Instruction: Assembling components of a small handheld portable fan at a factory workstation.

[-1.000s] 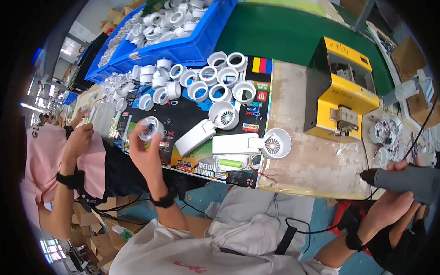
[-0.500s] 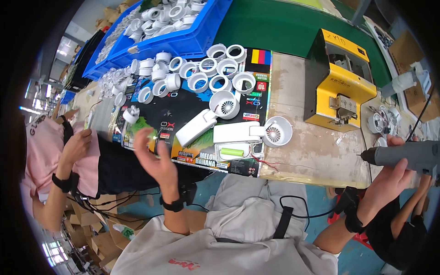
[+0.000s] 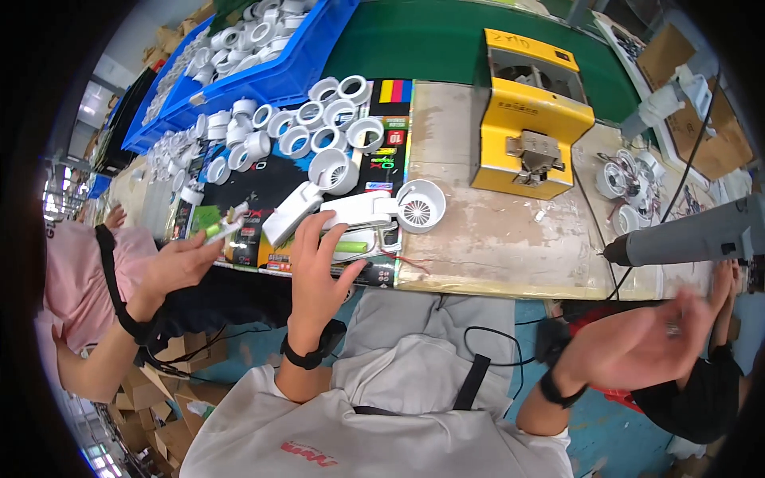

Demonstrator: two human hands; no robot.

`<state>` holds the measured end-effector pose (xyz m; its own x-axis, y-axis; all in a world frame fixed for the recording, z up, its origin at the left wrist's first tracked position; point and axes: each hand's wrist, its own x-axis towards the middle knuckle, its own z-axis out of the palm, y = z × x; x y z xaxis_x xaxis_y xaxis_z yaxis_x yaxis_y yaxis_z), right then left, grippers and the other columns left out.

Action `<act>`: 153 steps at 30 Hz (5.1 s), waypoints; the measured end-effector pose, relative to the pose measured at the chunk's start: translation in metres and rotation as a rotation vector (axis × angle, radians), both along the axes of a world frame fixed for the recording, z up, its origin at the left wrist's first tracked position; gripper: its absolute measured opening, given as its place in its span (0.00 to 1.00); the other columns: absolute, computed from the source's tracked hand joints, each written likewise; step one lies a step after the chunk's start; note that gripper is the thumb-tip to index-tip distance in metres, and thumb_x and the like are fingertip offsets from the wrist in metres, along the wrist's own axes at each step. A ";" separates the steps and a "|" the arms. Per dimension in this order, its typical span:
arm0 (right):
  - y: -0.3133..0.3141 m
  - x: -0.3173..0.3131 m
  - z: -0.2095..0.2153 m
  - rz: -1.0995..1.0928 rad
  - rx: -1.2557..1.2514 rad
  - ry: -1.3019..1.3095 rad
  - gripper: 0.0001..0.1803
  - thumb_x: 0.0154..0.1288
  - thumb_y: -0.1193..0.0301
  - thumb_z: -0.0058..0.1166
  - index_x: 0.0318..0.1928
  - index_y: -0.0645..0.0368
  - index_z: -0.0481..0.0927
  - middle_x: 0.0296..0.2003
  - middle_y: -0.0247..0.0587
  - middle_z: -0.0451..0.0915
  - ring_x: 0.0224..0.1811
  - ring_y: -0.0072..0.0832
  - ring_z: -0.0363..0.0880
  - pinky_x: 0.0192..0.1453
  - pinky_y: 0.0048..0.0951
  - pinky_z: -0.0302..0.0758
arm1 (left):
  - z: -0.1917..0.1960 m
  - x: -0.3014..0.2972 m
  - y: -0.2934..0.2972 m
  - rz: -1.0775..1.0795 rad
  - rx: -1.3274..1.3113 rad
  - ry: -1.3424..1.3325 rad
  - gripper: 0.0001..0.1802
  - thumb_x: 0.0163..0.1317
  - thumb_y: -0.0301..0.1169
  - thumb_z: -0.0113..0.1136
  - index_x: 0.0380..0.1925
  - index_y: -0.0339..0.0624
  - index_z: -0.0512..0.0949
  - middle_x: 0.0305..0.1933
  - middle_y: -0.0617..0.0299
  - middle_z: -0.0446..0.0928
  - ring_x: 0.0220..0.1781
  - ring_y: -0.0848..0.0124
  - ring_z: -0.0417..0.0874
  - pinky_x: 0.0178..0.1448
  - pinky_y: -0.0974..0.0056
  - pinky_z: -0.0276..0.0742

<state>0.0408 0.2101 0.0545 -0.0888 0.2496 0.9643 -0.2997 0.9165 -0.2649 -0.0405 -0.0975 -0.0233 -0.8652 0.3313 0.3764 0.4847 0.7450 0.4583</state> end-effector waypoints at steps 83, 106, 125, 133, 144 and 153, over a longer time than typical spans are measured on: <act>-0.100 0.026 -0.061 1.378 -1.468 -0.947 0.32 0.50 0.76 0.67 0.54 0.56 0.64 0.31 0.31 0.65 0.26 0.17 0.62 0.29 0.19 0.62 | -0.007 0.054 0.026 -0.183 0.628 0.132 0.28 0.48 0.32 0.71 0.46 0.41 0.68 0.44 0.53 0.60 0.32 0.63 0.74 0.34 0.62 0.76; 0.431 0.056 -0.031 0.241 -1.218 0.022 0.08 0.68 0.63 0.49 0.35 0.52 0.74 0.21 0.27 0.69 0.19 0.18 0.63 0.24 0.21 0.62 | -0.023 -0.037 0.042 -0.053 -0.051 0.005 0.29 0.49 0.20 0.60 0.55 0.36 0.66 0.59 0.46 0.66 0.63 0.47 0.63 0.65 0.50 0.55; 0.419 0.059 -0.039 -0.492 -0.542 -0.341 0.21 0.59 0.73 0.54 0.53 0.69 0.72 0.49 0.47 0.76 0.52 0.34 0.74 0.56 0.30 0.69 | -0.024 -0.024 0.027 -0.074 0.198 0.133 0.26 0.52 0.18 0.58 0.53 0.36 0.67 0.54 0.42 0.67 0.56 0.45 0.68 0.61 0.50 0.62; 0.031 0.050 -0.029 1.265 -0.511 -1.592 0.27 0.58 0.61 0.59 0.55 0.63 0.72 0.47 0.50 0.77 0.47 0.44 0.77 0.53 0.37 0.72 | -0.014 0.005 0.055 -0.164 0.324 0.070 0.25 0.52 0.19 0.55 0.54 0.36 0.67 0.55 0.42 0.67 0.58 0.47 0.68 0.64 0.51 0.59; -0.076 0.036 -0.065 1.104 -1.383 -0.456 0.44 0.65 0.50 0.49 0.69 0.65 0.48 0.67 0.47 0.56 0.69 0.36 0.56 0.69 0.40 0.54 | 0.004 0.059 0.097 -0.387 0.353 0.123 0.26 0.49 0.29 0.67 0.48 0.40 0.69 0.47 0.44 0.69 0.43 0.51 0.72 0.43 0.53 0.67; -0.071 0.033 -0.050 0.918 -1.240 -0.590 0.35 0.66 0.57 0.49 0.63 0.68 0.56 0.56 0.58 0.68 0.59 0.45 0.69 0.62 0.43 0.66 | 0.006 0.070 0.094 -0.465 0.433 0.044 0.36 0.40 0.28 0.74 0.51 0.41 0.68 0.46 0.42 0.70 0.40 0.55 0.76 0.38 0.58 0.73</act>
<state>0.0734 0.1389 0.0049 -0.8910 0.4538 0.0123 -0.1867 -0.3417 -0.9211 0.0298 -0.0033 -0.0177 -0.6481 0.4787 0.5922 0.7381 0.2036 0.6432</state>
